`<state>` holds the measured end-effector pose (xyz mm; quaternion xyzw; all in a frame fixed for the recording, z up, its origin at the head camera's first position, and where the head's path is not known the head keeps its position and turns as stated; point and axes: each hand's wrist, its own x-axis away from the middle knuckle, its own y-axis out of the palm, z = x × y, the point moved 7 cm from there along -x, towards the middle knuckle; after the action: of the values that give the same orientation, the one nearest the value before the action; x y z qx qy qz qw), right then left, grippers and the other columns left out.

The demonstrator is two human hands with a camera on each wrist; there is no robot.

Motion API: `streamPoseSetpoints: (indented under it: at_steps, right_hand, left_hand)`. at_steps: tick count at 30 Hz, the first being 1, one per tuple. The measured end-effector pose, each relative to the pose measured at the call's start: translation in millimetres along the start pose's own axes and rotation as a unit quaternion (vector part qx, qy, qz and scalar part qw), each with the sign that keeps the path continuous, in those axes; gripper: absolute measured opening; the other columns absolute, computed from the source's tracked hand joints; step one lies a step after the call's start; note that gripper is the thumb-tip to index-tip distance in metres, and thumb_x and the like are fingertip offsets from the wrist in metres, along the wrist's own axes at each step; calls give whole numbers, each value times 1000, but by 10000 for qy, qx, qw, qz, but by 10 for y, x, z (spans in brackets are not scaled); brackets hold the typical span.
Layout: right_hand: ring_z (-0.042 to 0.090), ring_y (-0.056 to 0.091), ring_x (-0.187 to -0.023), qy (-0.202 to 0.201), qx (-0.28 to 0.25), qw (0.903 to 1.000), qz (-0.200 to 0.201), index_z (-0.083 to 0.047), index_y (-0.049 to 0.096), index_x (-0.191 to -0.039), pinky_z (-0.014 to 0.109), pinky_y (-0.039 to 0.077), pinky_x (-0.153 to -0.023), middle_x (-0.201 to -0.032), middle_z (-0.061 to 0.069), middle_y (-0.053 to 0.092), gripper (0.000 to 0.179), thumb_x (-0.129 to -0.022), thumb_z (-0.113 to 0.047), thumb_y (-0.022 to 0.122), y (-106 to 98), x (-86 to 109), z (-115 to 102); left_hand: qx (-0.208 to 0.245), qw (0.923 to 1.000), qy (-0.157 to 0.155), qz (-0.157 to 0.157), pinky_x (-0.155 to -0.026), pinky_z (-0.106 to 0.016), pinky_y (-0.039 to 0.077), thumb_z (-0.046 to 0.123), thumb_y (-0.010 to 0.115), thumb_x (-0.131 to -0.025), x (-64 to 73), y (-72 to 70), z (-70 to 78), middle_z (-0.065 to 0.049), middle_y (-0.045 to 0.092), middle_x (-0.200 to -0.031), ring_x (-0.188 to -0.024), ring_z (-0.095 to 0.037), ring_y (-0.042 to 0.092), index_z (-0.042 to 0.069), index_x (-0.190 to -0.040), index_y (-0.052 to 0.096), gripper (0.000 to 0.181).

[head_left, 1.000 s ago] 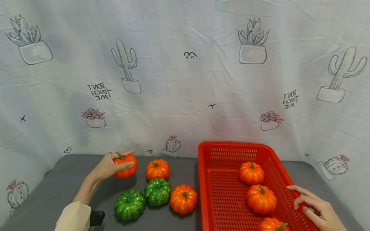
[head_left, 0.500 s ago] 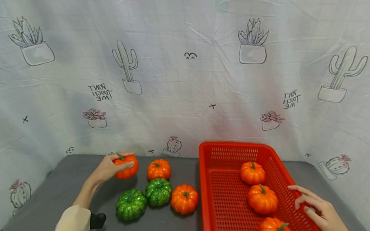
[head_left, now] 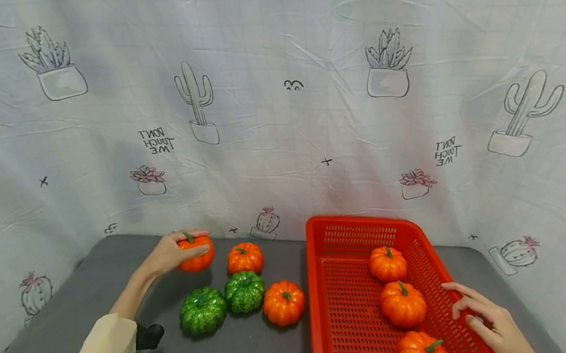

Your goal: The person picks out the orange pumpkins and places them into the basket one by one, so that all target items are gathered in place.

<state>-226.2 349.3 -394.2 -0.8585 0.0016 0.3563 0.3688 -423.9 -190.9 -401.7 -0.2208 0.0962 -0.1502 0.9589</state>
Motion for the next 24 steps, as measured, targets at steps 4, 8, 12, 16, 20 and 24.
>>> streamPoseSetpoints:
  at_steps: [4,8,12,16,20,24]
  right_hand:
    - [1,39,-61,128,44,9999,-25,-17,60,-82,19,30,-48,-125,-6,56,33,-87,14,49,-1,-3,13]
    - [1,38,-58,118,31,9999,-42,-17,60,-83,18,30,-48,-125,-6,56,34,-87,15,49,2,0,14]
    - [-1,35,-55,84,-23,9999,-76,-17,60,-84,17,30,-46,-127,-7,55,33,-88,14,49,4,-2,14]
    - [-1,33,-53,71,-67,9999,-109,-16,60,-84,17,29,-45,-128,-9,54,32,-88,13,49,6,-5,11]
    - [-1,35,-55,31,-88,9999,-48,-16,60,-83,17,30,-46,-127,-8,55,33,-87,15,49,6,-4,5]
    - [1,40,-62,-38,-124,9999,16,-16,61,-83,18,30,-47,-127,-6,56,35,-85,17,49,1,5,4]
  left_hand:
    - [52,9999,22,-90,-86,-38,51,31,70,-89,6,40,78,-17,47,-142,-127,-37,42,4,-123,64,45]
    - [35,9997,134,-176,-98,-51,43,30,71,-88,13,99,176,-16,49,-140,-133,-40,35,5,-123,65,43]
    - [14,9994,243,-240,-103,-57,35,28,72,-88,5,163,266,-15,51,-138,-134,-40,33,4,-118,67,40]
    - [-22,9994,216,-279,-98,-49,42,28,73,-86,-2,220,316,-15,53,-137,-131,-38,38,5,-121,66,42]
    - [-131,9994,233,-241,-87,-35,48,29,73,-86,1,260,359,-13,54,-135,-126,-34,44,7,-122,65,43]
    - [-203,9985,427,-266,-93,-40,45,28,73,-86,1,313,456,-13,54,-136,-129,-34,42,7,-120,66,41]
